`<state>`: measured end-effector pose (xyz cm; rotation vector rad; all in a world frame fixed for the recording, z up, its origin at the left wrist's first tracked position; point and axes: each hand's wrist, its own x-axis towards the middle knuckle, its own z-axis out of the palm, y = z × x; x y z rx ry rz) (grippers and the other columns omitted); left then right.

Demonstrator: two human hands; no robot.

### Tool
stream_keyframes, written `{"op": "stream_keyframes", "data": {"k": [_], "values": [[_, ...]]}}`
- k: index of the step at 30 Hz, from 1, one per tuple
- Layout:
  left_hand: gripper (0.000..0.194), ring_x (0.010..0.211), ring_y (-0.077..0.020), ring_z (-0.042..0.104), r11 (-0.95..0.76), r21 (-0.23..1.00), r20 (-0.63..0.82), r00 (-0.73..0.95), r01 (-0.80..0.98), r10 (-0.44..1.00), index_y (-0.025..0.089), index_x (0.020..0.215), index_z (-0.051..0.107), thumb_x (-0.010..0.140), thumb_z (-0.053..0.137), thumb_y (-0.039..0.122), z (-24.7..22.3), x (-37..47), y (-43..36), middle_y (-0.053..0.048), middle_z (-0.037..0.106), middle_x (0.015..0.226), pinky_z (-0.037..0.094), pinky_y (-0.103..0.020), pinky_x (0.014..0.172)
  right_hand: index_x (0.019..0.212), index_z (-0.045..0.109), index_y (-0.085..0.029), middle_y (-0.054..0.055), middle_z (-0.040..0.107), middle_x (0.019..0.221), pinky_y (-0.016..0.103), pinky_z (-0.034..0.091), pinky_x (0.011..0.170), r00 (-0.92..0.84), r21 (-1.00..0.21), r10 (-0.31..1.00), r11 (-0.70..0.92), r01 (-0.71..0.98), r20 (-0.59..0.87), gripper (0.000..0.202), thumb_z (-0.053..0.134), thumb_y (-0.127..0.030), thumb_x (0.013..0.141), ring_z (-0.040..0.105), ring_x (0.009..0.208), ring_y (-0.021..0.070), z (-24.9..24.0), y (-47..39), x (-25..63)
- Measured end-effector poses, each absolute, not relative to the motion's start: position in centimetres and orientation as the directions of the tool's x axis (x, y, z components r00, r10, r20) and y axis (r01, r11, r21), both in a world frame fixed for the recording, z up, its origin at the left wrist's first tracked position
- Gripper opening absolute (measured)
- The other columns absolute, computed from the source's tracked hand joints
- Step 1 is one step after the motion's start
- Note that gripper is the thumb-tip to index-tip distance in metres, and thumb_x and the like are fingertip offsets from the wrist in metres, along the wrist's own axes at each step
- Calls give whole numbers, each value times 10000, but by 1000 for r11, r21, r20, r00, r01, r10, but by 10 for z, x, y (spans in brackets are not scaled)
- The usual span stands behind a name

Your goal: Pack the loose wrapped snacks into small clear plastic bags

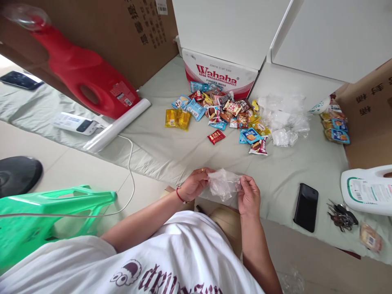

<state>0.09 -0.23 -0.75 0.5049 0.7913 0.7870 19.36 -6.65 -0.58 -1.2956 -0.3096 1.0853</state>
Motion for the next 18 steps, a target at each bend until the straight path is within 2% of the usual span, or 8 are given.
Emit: {"op": "stream_keyframes", "data": {"k": [3,5,7,9,11,13,15,18], "values": [[224,636,-102,511,625,594,-473,408,-507,781,175,709,579,585,750,250,-8,-1,1,27,552,687,424,-251,635,845,705,-199,-20,630,756,232,458,629,468,-910,812,-171,-379,-348,350,886,-461,701,539,671,105,-10,-74,196],[253,577,-84,454,603,608,-467,380,-517,798,188,680,525,597,754,256,-6,-1,1,57,481,622,394,-236,590,956,713,-201,0,664,835,244,492,667,437,-948,849,-211,-237,-298,391,863,-482,730,576,727,121,-12,-79,197],[271,558,-75,422,587,649,-459,366,-484,810,190,657,497,602,753,263,-3,0,1,67,444,597,365,-230,567,1185,681,-221,50,700,1074,301,544,813,400,-978,893,-205,-43,-205,555,868,-472,727,640,931,170,-11,-82,197],[271,559,-71,405,575,704,-445,372,-417,814,186,630,487,600,743,267,1,1,-1,66,435,589,333,-229,555,1364,597,-246,91,647,1303,378,528,980,356,-975,930,-156,156,-92,723,869,-457,728,614,1160,220,-6,-81,198],[267,552,-66,380,569,746,-424,413,-345,806,183,602,479,597,728,280,2,1,-3,65,417,569,296,-232,546,1330,635,-249,96,636,1326,409,495,1046,291,-947,957,-100,307,-7,627,827,-473,777,586,1228,239,1,-77,198],[273,554,-69,387,577,765,-402,486,-288,776,182,586,468,599,716,295,2,1,-5,57,427,564,294,-239,553,1135,726,-234,82,689,1175,370,530,962,254,-938,967,-84,335,4,395,751,-506,850,633,1100,222,6,-71,197],[270,576,-84,436,582,774,-394,530,-249,751,183,596,472,614,709,311,-1,-1,-6,40,471,588,334,-248,578,964,728,-219,53,705,986,293,546,723,303,-969,951,-126,212,-58,338,683,-548,900,641,809,164,9,-65,195],[214,625,-108,506,555,804,-404,488,-214,773,175,660,530,647,704,299,-6,-3,-9,22,537,640,399,-265,635,905,676,-210,7,684,879,223,371,459,418,-988,897,-151,-21,-145,367,677,-577,900,455,513,71,10,-61,190]]}}
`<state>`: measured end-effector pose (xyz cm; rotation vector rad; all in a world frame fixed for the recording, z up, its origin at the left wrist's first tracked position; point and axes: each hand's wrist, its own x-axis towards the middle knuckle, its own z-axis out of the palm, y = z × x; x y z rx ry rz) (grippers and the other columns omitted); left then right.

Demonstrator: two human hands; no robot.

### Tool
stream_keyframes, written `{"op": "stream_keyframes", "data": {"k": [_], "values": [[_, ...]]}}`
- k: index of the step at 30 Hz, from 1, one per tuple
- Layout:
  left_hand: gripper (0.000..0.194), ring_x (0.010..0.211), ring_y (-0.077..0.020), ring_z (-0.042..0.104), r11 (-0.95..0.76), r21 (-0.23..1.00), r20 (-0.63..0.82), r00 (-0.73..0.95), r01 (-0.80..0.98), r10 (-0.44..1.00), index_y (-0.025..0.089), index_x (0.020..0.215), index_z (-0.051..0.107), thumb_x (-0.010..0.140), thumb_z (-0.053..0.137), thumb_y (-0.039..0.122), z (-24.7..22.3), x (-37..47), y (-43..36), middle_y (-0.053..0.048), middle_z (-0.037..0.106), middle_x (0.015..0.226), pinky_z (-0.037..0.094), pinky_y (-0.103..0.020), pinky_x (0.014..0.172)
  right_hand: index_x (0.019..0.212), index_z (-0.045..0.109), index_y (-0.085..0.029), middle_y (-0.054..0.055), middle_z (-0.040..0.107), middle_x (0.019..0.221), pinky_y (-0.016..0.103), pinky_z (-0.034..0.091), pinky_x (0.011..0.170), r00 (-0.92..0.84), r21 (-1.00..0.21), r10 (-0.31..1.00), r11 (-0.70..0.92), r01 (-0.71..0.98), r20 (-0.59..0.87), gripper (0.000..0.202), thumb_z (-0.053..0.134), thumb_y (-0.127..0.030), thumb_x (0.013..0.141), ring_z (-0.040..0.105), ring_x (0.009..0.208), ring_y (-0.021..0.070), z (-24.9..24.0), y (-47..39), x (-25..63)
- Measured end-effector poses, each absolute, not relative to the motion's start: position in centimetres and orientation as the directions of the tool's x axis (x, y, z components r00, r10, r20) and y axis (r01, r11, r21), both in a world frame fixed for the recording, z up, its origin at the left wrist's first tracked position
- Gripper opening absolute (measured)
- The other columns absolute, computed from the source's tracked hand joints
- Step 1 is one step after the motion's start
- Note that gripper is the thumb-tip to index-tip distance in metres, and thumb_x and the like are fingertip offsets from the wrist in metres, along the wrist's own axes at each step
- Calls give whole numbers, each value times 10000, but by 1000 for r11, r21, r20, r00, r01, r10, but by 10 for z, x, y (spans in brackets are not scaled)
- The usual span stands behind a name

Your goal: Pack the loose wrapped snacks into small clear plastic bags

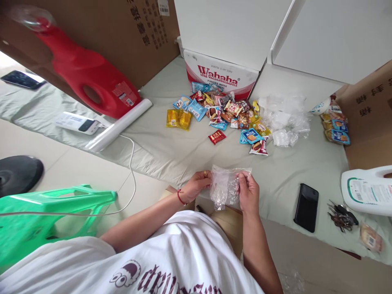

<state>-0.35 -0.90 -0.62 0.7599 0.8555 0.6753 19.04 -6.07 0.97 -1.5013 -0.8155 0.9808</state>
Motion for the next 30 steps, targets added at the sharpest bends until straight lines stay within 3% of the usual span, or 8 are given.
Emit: {"op": "stream_keyframes", "data": {"k": [4,9,11,16,19,22,26,30], "values": [[191,712,-138,556,458,869,-372,363,-188,855,170,831,615,701,684,292,-4,-5,-12,2,595,760,449,-279,677,892,674,-198,1,694,852,222,303,443,455,-994,884,-97,-42,-106,376,702,-572,886,381,479,49,8,-61,185],[349,873,-174,563,354,904,-276,306,-239,911,171,1014,646,815,695,453,8,2,-10,-42,624,931,460,-293,762,888,700,-197,10,705,828,226,328,475,455,-993,883,-100,-57,-115,366,714,-563,880,429,511,66,12,-66,179],[411,833,-162,542,342,908,-258,318,-243,912,166,984,654,800,737,523,8,8,-8,-35,621,903,438,-293,760,880,702,-201,18,713,830,226,378,512,446,-984,880,-114,-139,-165,361,744,-559,853,509,569,88,15,-67,177],[528,690,-125,449,339,903,-241,340,-264,909,174,685,591,817,690,676,2,15,-7,16,511,673,392,-290,702,828,675,-215,20,712,793,251,493,597,449,-915,833,-152,-373,-322,388,841,-553,734,644,681,145,18,-68,180],[563,745,-148,534,374,877,-245,387,-302,889,165,776,667,832,645,724,0,14,-9,-22,605,745,439,-295,723,816,677,-218,2,703,794,293,559,708,483,-879,794,-128,-459,-368,404,887,-529,666,694,747,166,13,-69,189],[534,835,-171,593,353,888,-241,354,-295,904,162,916,731,836,674,687,1,10,-8,-66,684,892,468,-292,745,805,675,-211,-5,699,795,290,565,707,497,-857,770,-121,-500,-399,422,903,-525,642,703,747,165,9,-71,195],[467,953,-191,602,253,922,-176,265,-294,948,208,1096,742,852,707,604,3,8,-4,-79,680,1088,479,-288,763,824,659,-208,3,713,778,216,431,496,473,-899,808,-151,-410,-352,415,858,-554,713,612,584,110,14,-76,190],[322,907,-191,608,169,967,-110,285,-190,952,191,855,755,786,804,502,4,12,0,-70,659,966,474,-298,775,825,630,-203,25,744,818,222,200,366,401,-906,838,-230,-356,-370,439,795,-606,769,310,390,34,20,-79,183]]}}
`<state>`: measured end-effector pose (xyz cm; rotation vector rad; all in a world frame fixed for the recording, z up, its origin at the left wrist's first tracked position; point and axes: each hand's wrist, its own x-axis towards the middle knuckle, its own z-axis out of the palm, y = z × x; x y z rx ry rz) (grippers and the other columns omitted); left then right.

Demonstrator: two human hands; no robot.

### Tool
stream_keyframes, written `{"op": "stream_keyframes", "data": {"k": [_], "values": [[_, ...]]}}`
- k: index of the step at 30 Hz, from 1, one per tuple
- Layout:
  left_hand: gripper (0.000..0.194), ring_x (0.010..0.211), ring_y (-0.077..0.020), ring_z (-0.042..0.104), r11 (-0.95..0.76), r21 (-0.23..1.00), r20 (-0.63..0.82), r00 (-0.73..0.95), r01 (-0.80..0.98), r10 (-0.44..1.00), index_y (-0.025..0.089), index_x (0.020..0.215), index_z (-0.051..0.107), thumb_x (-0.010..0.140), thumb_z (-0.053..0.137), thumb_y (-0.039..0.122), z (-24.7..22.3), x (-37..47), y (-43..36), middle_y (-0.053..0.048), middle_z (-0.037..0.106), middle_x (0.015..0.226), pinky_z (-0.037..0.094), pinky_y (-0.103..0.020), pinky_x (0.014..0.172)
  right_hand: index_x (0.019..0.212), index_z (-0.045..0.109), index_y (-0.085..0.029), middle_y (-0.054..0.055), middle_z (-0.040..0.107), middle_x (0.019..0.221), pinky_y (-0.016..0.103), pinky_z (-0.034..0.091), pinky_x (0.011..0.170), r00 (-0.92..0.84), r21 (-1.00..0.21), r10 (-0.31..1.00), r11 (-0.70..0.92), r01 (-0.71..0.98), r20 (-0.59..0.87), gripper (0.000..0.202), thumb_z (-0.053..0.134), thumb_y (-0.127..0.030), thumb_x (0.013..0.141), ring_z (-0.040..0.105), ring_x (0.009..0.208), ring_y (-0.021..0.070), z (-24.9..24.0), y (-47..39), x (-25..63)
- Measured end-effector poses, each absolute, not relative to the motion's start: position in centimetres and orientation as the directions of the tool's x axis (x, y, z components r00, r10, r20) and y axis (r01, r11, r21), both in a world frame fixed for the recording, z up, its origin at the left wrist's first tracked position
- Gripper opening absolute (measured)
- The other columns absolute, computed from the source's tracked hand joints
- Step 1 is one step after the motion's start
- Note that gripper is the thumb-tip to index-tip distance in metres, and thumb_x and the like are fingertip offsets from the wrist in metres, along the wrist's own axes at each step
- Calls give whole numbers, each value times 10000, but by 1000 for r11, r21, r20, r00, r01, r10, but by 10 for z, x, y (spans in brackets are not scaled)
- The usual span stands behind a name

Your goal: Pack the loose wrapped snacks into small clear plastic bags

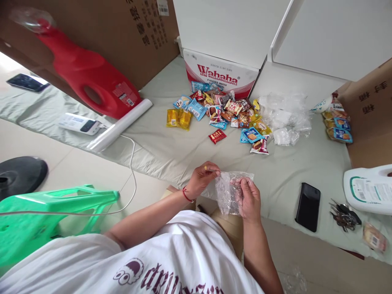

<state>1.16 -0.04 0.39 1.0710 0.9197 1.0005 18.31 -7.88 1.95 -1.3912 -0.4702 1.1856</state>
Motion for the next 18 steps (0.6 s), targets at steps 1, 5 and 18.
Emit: {"op": "stream_keyframes", "data": {"k": [1,5,18], "values": [[310,881,-185,604,162,969,-105,282,-187,954,189,815,743,783,807,491,4,12,0,-63,649,926,471,-298,766,824,628,-203,26,740,813,221,211,371,405,-907,836,-230,-354,-370,443,797,-608,766,325,401,39,20,-79,183],[301,997,-190,598,121,955,-59,225,-272,973,197,843,711,807,788,486,5,11,0,-63,652,1030,475,-302,853,810,623,-210,2,679,731,221,389,486,501,-920,796,-169,-353,-339,450,831,-600,730,549,572,109,14,-78,189],[491,656,-98,639,533,692,-401,355,-486,844,228,956,472,763,814,523,1,-13,18,3,679,911,477,-227,610,853,644,-199,-36,561,654,196,310,455,590,-947,757,-119,-300,-282,427,813,-582,766,464,551,83,7,-78,206]]}}
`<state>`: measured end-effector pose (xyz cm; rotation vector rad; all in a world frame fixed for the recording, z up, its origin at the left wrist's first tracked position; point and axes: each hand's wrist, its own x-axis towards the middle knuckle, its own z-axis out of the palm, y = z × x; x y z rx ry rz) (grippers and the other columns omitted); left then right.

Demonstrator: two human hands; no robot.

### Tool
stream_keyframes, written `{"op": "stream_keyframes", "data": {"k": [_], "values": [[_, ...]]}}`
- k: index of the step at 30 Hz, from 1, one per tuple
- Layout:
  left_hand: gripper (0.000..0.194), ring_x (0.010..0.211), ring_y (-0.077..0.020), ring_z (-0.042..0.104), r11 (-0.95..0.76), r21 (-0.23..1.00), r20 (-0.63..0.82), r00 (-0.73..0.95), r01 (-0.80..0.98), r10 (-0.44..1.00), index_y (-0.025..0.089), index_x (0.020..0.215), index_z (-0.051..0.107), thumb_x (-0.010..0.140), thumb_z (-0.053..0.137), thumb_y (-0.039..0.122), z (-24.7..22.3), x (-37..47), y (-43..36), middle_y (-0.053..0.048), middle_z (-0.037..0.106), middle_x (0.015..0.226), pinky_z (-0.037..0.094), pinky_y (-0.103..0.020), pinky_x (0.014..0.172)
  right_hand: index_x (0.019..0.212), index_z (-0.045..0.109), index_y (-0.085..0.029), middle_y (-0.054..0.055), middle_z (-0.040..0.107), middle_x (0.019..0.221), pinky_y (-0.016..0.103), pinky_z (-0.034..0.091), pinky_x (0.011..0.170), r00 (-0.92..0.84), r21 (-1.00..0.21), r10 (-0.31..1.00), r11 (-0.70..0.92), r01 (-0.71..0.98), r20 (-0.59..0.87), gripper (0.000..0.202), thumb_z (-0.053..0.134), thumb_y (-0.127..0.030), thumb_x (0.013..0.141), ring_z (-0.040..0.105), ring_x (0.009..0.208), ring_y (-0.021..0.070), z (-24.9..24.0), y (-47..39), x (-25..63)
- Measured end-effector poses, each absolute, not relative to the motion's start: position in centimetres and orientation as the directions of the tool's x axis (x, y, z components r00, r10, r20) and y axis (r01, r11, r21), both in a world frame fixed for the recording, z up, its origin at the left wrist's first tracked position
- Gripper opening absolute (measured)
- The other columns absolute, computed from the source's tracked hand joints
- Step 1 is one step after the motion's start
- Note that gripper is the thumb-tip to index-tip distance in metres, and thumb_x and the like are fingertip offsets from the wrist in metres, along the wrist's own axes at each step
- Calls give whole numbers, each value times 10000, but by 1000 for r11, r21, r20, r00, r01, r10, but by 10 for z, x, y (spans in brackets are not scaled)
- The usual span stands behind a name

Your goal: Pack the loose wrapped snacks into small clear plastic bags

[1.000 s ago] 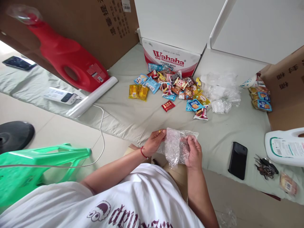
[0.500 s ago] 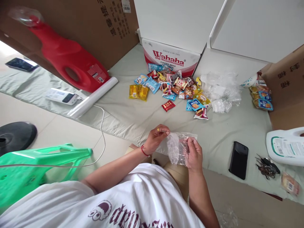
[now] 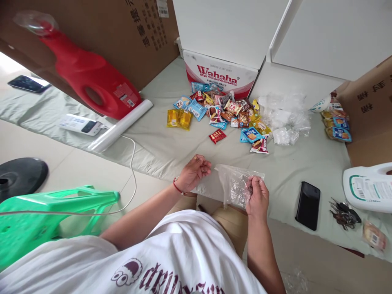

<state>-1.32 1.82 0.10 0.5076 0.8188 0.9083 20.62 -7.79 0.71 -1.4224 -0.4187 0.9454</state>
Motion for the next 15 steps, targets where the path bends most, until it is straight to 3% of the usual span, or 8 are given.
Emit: {"op": "stream_keyframes", "data": {"k": [3,5,7,10,12,15], "values": [[517,619,-56,595,627,654,-440,460,-424,771,246,1150,547,712,817,300,-3,-8,13,-64,649,1273,311,-185,454,829,645,-195,-39,566,659,184,344,457,582,-931,757,-95,-353,-298,429,856,-552,720,486,556,78,10,-76,204],[710,575,-36,555,684,605,-400,587,-408,704,288,1281,540,620,753,138,-8,-3,9,-83,565,1455,205,-196,411,808,651,-194,-47,559,646,181,366,444,564,-898,753,-81,-433,-340,405,882,-507,697,488,532,71,13,-75,203],[838,563,-40,543,732,535,-319,702,-421,637,312,1344,521,553,669,78,-13,1,8,-96,529,1514,167,-200,406,793,660,-195,-56,552,615,181,373,409,514,-839,756,-84,-538,-405,349,881,-452,709,471,479,65,16,-76,204],[897,563,-55,545,778,448,-236,781,-440,578,330,1409,484,558,629,88,-18,8,13,-112,525,1524,146,-194,408,797,682,-207,-49,607,606,192,470,428,374,-703,793,-93,-705,-480,202,836,-337,773,531,460,79,22,-79,208],[863,562,-60,546,811,407,-217,818,-420,532,337,1452,460,634,656,140,-18,13,20,-121,513,1536,134,-193,403,811,692,-219,-29,678,660,219,570,525,300,-615,813,-88,-784,-499,116,796,-268,805,637,539,110,27,-82,211],[724,522,-49,495,865,379,-205,882,-329,425,332,1474,461,794,709,309,-13,27,28,-123,583,1453,123,-197,397,826,686,-233,-14,713,691,255,621,593,217,-525,837,-96,-846,-502,63,745,-244,841,696,598,138,34,-85,209]]}}
